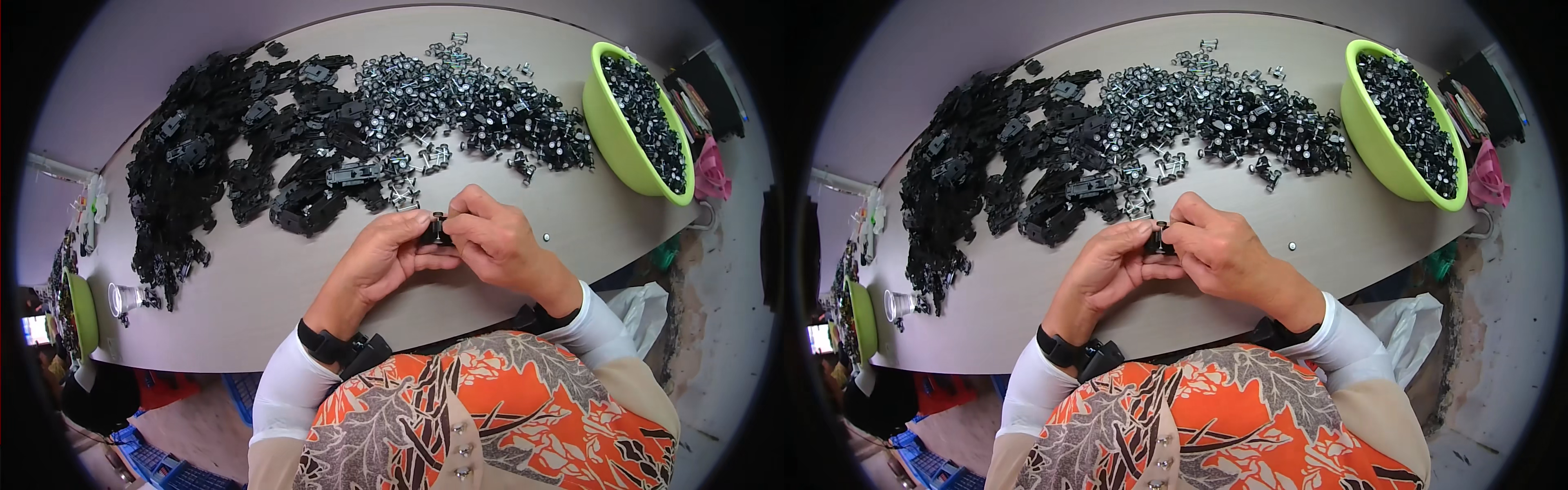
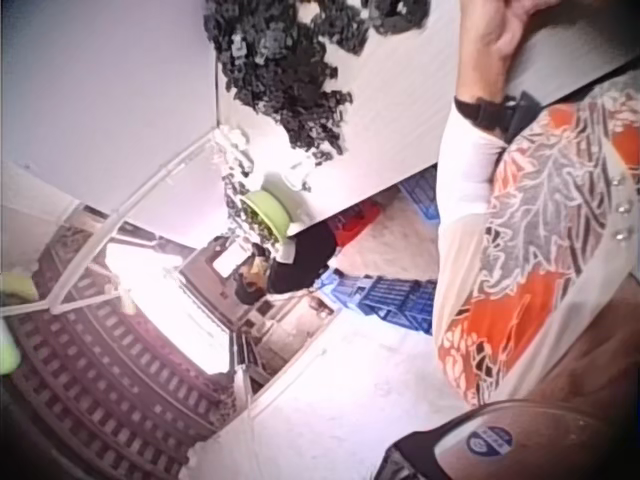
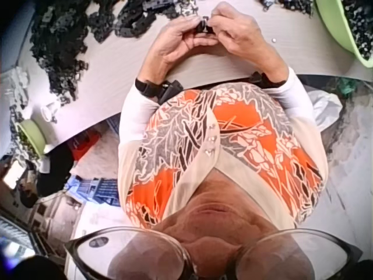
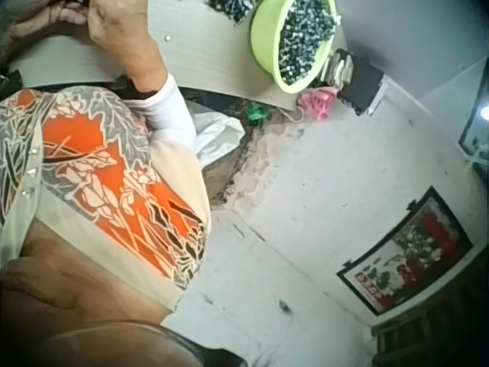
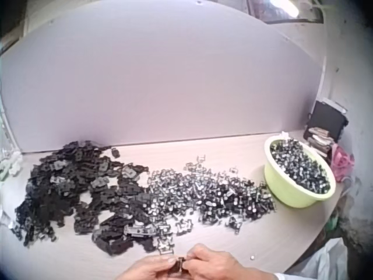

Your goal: The person assembles small black plastic components and metal pins on a table. They repeatedly pick up a plastic housing, insert a metal pin, and place the assembled unit aside. The person works with piles of parts and a green bowl filled with components.

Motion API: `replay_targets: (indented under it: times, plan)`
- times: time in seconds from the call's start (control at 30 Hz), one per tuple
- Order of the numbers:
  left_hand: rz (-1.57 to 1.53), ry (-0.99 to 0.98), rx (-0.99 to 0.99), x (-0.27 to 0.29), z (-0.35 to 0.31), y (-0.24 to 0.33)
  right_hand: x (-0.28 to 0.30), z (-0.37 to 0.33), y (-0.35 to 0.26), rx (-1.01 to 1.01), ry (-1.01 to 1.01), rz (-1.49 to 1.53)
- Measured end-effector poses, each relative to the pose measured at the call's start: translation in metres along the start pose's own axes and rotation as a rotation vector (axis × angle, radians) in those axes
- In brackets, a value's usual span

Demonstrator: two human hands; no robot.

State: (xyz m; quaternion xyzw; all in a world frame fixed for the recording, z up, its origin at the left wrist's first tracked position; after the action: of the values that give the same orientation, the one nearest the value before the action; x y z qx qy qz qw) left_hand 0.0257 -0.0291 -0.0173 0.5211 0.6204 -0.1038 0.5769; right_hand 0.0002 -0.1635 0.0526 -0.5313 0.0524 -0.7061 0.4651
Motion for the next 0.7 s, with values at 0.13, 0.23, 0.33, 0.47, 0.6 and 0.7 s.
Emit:
replay_targets:
  times: [0.13, 0.23, 0.33, 0.47, 0.6, 0.7]
  plan:
    - [0.001, -0.014, -0.025, 0.000, -0.001, 0.000, 0.002, 0.001, -0.004, 0.022, 0.008, -0.002]
    - [0.104, 0.046, -0.058, -0.002, -0.001, -0.002, -0.004, 0.001, -0.007, -0.006, -0.111, -0.083]
    - [0.200, 0.095, -0.096, -0.002, -0.002, -0.003, -0.004, 0.007, -0.014, 0.015, -0.167, -0.115]
    - [0.237, 0.129, -0.126, -0.003, -0.005, -0.002, -0.006, 0.009, -0.018, -0.012, -0.167, -0.107]
    - [0.259, 0.139, -0.129, -0.008, -0.013, -0.001, -0.008, 0.005, -0.022, 0.001, -0.137, -0.093]
    - [0.268, 0.155, -0.142, -0.005, -0.018, -0.003, -0.009, 0.004, -0.027, 0.053, -0.100, -0.055]
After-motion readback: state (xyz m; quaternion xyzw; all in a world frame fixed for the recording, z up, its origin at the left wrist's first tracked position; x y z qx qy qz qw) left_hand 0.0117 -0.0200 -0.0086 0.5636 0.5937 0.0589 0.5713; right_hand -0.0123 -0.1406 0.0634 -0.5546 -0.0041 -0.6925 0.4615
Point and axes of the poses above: each hand's wrist, its own z-axis towards the middle knuckle, its own x-axis out of the back of the hand, y = z × x, the point moved 5 cm from there along z, towards the middle knuckle, and after that the axes turned 2 degrees about -z, right-handed, at the moved point
